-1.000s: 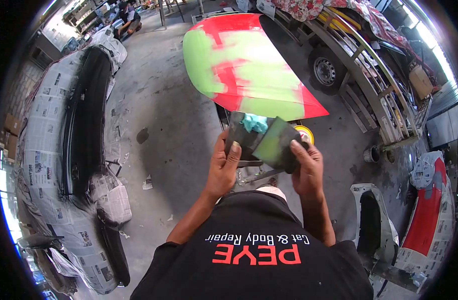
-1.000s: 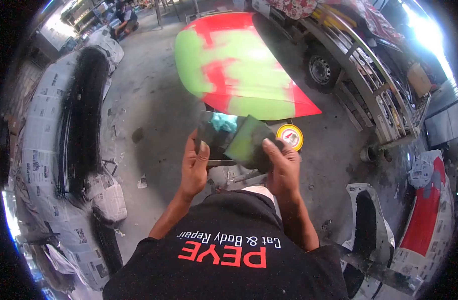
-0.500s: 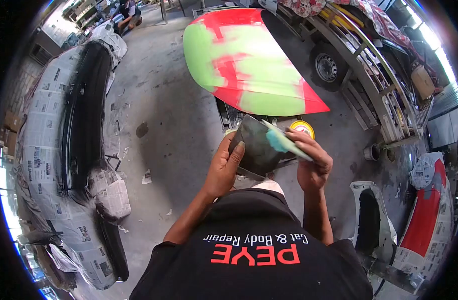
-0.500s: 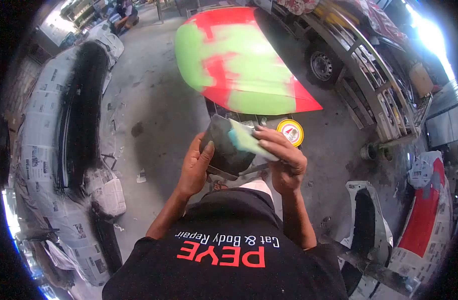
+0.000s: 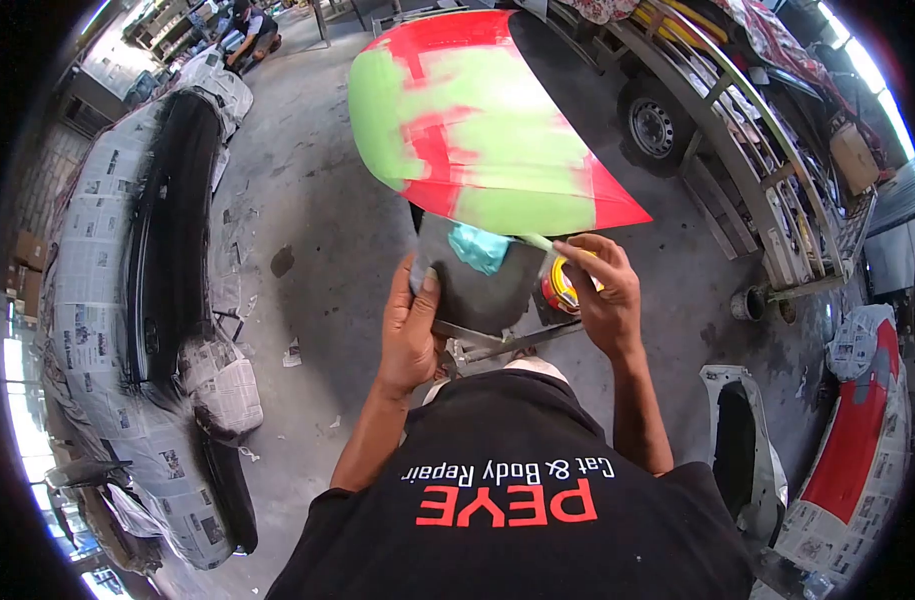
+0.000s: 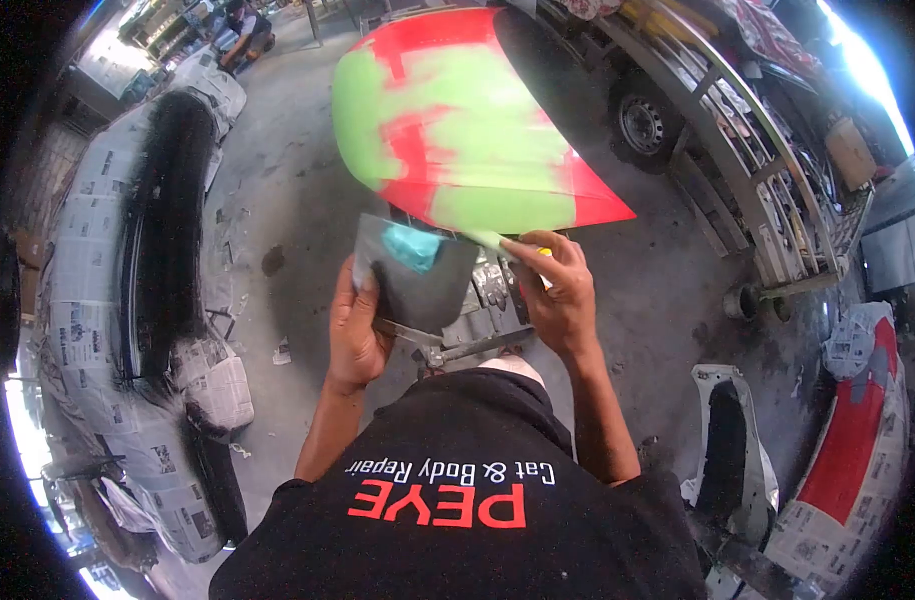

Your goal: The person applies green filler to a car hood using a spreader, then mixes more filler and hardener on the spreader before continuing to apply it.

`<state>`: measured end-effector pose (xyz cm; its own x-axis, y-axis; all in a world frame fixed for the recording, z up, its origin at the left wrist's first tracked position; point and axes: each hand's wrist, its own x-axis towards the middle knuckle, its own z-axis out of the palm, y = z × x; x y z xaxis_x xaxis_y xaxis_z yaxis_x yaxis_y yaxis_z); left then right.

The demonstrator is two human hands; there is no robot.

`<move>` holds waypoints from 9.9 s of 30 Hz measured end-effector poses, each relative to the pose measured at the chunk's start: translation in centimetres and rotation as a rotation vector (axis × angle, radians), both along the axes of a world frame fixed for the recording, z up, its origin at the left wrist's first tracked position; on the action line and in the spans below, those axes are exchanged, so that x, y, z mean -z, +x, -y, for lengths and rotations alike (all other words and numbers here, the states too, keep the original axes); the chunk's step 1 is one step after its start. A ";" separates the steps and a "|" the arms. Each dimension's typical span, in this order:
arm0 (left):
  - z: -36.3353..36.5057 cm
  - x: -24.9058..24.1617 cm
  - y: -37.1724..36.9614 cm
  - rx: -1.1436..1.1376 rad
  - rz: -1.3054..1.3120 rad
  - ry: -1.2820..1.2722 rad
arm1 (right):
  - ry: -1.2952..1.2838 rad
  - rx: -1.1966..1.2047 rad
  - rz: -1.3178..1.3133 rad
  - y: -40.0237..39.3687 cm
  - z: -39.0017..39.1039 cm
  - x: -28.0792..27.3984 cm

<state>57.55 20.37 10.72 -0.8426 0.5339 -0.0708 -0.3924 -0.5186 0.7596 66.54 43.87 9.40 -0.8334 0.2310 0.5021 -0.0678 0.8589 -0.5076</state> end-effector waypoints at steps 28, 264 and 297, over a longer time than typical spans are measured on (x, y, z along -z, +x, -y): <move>-5.0 5.2 4.3 -0.293 0.234 -0.221 | 0.509 -0.284 0.519 -0.1 -12.8 23.4; -4.1 -0.3 6.5 -0.376 -0.111 -0.187 | -0.002 -0.302 -0.100 -0.8 -4.4 -3.9; -7.1 -0.4 6.9 -0.419 -0.239 -0.276 | -0.399 -0.620 -0.249 -2.6 -5.1 -4.6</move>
<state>64.47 27.45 11.11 -0.9887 0.1379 0.0587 0.0049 -0.3621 0.9321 63.96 48.99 14.03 -0.7431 -0.0381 0.6681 -0.6287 0.3820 -0.6774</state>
